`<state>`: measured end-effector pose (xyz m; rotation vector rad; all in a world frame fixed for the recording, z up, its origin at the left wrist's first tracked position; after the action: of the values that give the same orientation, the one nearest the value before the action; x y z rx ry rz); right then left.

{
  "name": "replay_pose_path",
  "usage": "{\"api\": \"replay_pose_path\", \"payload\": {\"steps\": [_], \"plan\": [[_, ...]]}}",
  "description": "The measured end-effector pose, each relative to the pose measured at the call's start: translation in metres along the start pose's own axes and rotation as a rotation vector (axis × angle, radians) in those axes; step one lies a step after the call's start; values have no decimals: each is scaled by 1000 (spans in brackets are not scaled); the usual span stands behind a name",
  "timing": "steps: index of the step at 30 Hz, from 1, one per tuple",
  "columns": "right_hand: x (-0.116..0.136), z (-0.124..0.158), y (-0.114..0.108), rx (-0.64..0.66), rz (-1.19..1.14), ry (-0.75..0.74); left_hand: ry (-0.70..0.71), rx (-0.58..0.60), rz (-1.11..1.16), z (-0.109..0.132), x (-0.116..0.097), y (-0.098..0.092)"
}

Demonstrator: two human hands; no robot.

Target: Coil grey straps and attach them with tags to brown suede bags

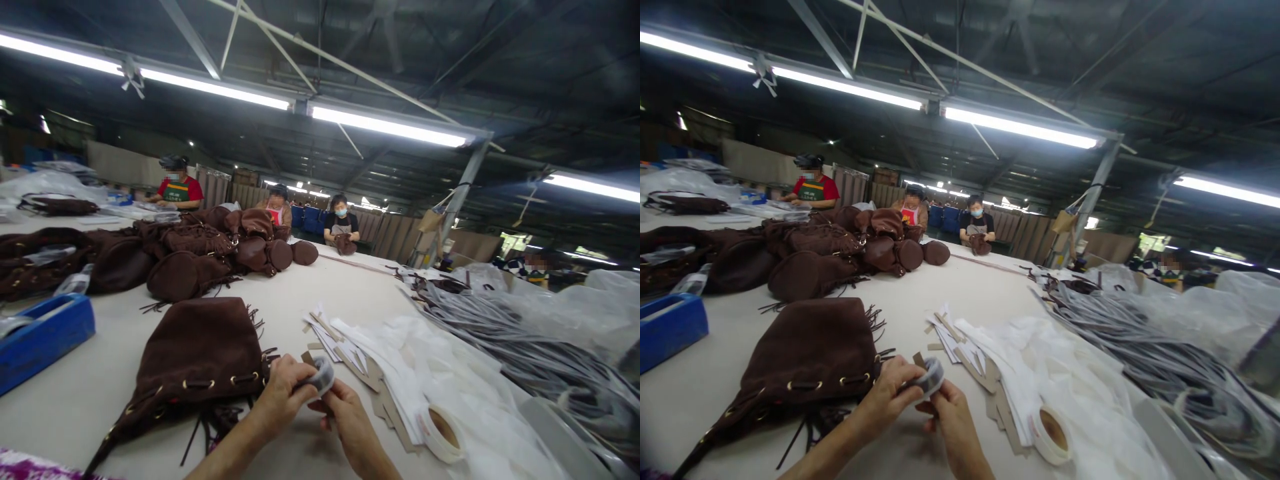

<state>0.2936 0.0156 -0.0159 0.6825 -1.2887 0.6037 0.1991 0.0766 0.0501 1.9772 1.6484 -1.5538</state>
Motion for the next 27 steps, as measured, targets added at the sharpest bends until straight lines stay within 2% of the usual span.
{"api": "replay_pose_path", "payload": {"steps": [3, 9, 14, 19, 21, 23, 27], "plan": [[-5, -6, -5, -41, -74, -16, 38, 25, -41, 0, -5, 5], [-21, -16, -1, -106, -322, 28, -118, 2, -4, -3, 16, 4], [-17, -6, 12, 19, -408, 132, -108, -44, -64, -6, 14, -2], [0, -1, 17, 140, -514, 117, -38, -67, -104, -8, 3, -1], [-1, -4, 15, 127, -518, 108, -15, -69, -104, -6, 2, 3], [-6, -8, 11, 86, -511, 102, -38, -105, -72, -5, 9, 5], [-13, -14, 10, 61, -537, 98, -169, -181, 49, -5, 32, 7]]}}
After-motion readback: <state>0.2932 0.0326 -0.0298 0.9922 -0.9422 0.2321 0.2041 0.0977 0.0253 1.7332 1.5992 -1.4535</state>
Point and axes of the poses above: each hand's wrist, its own z-axis away from the middle knuckle, its own y-axis out of the palm, x = y × z, the point moved 10 cm from there along -z, towards the middle knuckle, and after that the axes turned 13 degrees about -x, right-handed, at the moved point
